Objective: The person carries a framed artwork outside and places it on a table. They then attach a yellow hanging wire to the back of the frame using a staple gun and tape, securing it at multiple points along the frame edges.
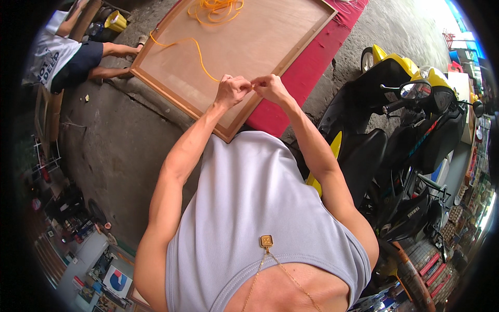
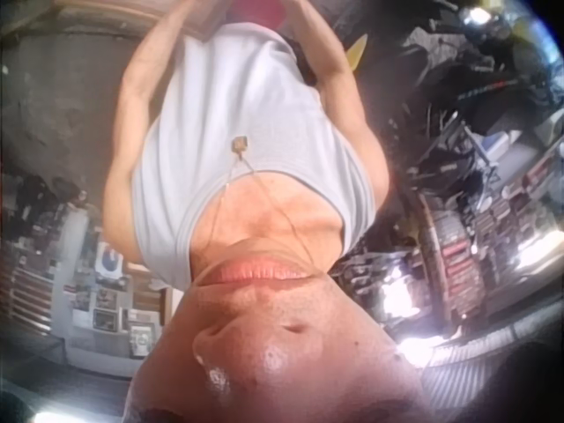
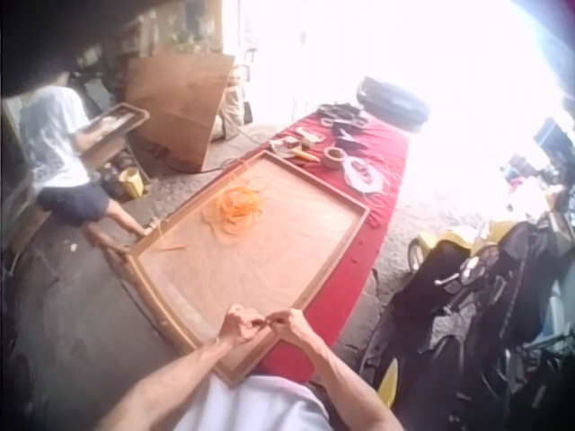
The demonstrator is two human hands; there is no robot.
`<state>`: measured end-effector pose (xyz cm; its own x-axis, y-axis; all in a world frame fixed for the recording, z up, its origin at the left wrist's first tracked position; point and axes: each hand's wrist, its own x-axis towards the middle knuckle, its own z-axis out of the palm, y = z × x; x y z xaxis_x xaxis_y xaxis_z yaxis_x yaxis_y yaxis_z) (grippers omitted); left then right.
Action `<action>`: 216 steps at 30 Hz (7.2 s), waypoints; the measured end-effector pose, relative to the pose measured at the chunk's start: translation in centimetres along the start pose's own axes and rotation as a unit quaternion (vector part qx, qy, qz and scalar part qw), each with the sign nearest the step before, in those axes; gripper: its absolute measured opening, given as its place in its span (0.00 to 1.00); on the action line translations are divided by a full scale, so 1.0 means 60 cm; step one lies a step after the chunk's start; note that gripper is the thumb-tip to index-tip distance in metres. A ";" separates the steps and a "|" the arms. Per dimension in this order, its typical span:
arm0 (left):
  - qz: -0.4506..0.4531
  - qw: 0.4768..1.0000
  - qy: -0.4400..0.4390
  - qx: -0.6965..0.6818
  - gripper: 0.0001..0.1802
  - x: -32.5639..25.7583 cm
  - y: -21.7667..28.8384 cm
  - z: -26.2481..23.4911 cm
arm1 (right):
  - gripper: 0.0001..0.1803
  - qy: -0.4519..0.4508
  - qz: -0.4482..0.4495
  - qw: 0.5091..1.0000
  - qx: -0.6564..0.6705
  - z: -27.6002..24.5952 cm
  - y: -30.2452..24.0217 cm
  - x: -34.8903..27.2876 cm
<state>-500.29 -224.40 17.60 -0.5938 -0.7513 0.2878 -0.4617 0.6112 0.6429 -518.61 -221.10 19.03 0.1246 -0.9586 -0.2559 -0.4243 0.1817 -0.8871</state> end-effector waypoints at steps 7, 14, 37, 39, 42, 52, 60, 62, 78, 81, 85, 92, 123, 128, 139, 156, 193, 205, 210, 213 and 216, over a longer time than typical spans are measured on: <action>0.036 0.990 -0.140 -0.001 0.01 0.029 -0.017 -0.031 | 0.25 -0.037 -0.050 0.998 0.005 -0.009 -0.021 0.011; 0.009 0.995 -0.101 -0.017 0.02 0.024 -0.015 -0.037 | 0.21 -0.053 -0.012 0.989 0.137 -0.009 0.017 0.009; -0.165 0.973 -0.109 -0.122 0.09 -0.053 -0.015 -0.012 | 0.08 0.031 -0.132 0.967 -0.214 0.058 0.014 -0.021; -0.212 0.959 -0.137 -0.132 0.10 -0.058 -0.011 -0.029 | 0.07 0.043 -0.145 0.961 -0.231 0.067 0.011 -0.026; -0.233 0.956 -0.146 -0.101 0.11 -0.078 -0.037 -0.057 | 0.07 0.080 -0.142 0.955 -0.247 0.086 0.016 -0.036; -0.208 0.951 -0.225 -0.049 0.12 -0.088 -0.255 -0.302 | 0.20 0.189 -0.048 0.958 -0.209 0.210 -0.070 -0.046; -0.013 0.963 -0.251 0.093 0.07 0.070 -0.504 -0.467 | 0.39 0.217 0.070 0.965 -0.128 0.404 -0.172 0.022; 0.025 0.963 -0.238 0.123 0.06 0.110 -0.530 -0.479 | 0.39 0.241 0.098 0.953 -0.155 0.426 -0.184 0.030; 0.194 0.944 -0.192 0.184 0.06 0.201 -0.582 -0.452 | 0.32 0.276 0.111 0.941 -0.159 0.479 -0.198 0.097; 0.210 0.935 -0.191 0.213 0.06 0.201 -0.601 -0.447 | 0.29 0.294 0.101 0.935 -0.172 0.488 -0.196 0.098; 0.217 0.928 -0.215 0.216 0.05 0.213 -0.599 -0.450 | 0.24 0.256 0.159 0.940 -0.160 0.503 -0.195 0.120; 0.265 0.914 -0.262 0.160 0.06 0.227 -0.618 -0.451 | 0.23 0.334 0.187 0.904 -0.193 0.516 -0.235 0.130; 0.273 0.890 -0.339 -0.134 0.04 0.250 -0.567 -0.476 | 0.24 0.468 0.178 0.839 -0.216 0.489 -0.366 0.357; 0.307 0.894 -0.281 -0.163 0.05 0.239 -0.491 -0.537 | 0.14 0.389 0.099 0.880 0.254 0.451 -0.387 0.454; 0.133 0.905 -0.376 -0.151 0.07 0.281 -0.513 -0.650 | 0.12 0.439 0.017 0.838 0.323 0.444 -0.396 0.394; 0.102 0.785 -0.571 -0.219 0.15 0.427 -0.539 -0.652 | 0.06 0.615 0.063 0.779 -0.101 0.435 -0.598 0.566; 0.119 0.759 -0.552 -0.324 0.10 0.810 -0.542 -0.368 | 0.18 0.574 0.096 0.791 0.190 -0.267 -0.314 0.803; 0.113 0.602 -0.752 -0.242 0.12 0.868 -0.610 -0.208 | 0.34 0.554 0.495 0.666 0.075 -0.359 -0.132 1.048; 0.132 0.554 -0.798 -0.198 0.13 0.896 -0.622 -0.204 | 0.25 0.561 0.481 0.674 0.014 -0.384 -0.156 1.051; 0.139 0.555 -0.800 -0.181 0.13 0.913 -0.630 -0.206 | 0.22 0.588 0.472 0.656 0.045 -0.394 -0.152 1.067; 0.167 0.549 -0.801 -0.169 0.14 0.905 -0.617 -0.206 | 0.18 0.694 0.425 0.577 0.073 -0.377 -0.100 1.057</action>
<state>-507.30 -290.93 18.19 -0.5502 0.7381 -0.3906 -0.1633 0.3636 0.9171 -528.42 -287.96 16.81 -0.9536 0.2567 -0.1573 0.2891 0.6346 -0.7167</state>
